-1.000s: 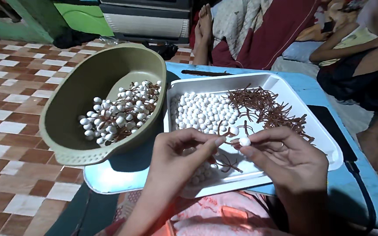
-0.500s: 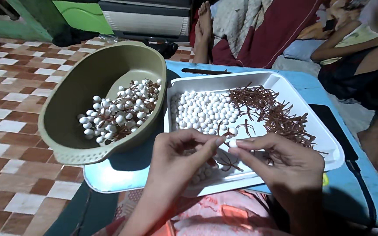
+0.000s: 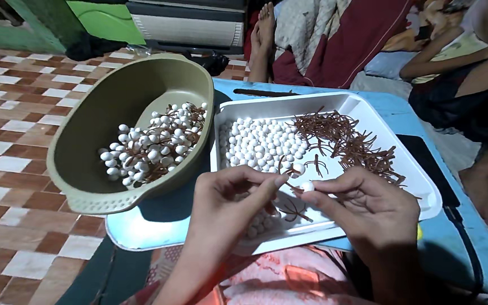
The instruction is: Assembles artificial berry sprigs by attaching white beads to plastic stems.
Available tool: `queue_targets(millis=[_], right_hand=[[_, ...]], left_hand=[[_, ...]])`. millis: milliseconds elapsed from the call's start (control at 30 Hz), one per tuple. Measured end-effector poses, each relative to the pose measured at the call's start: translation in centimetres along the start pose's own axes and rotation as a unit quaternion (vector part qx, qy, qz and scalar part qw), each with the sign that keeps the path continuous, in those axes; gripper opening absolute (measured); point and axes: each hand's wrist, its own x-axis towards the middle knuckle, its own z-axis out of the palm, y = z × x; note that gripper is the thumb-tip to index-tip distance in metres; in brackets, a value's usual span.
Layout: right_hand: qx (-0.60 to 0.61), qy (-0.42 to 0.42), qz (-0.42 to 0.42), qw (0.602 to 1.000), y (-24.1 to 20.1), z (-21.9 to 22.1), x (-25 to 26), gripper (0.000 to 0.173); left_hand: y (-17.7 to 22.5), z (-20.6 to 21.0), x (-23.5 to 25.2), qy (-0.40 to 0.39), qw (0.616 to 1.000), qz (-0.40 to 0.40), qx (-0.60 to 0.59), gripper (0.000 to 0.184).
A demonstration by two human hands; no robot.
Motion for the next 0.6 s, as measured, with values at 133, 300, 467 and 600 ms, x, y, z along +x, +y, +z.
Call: queue_targets(millis=[133, 300, 467, 600], right_hand=[[0.002, 0.010, -0.020, 1.000, 0.20, 0.09, -0.09, 0.012], [0.011, 0.007, -0.027, 1.000, 0.20, 0.06, -0.10, 0.011], [-0.005, 0.004, -0.018, 1.000, 0.02, 0.12, -0.12, 0.012], [-0.013, 0.008, -0.019, 1.000, 0.02, 0.24, -0.16, 0.012]], left_hand=[[0.01, 0.00, -0.03, 0.004, 1.000, 0.001, -0.004, 0.008], [0.04, 0.09, -0.10, 0.007, 1.000, -0.003, 0.005, 0.007], [0.04, 0.12, -0.15, 0.015, 1.000, 0.013, 0.012, 0.007], [0.07, 0.14, -0.21, 0.019, 1.000, 0.012, 0.014, 0.007]])
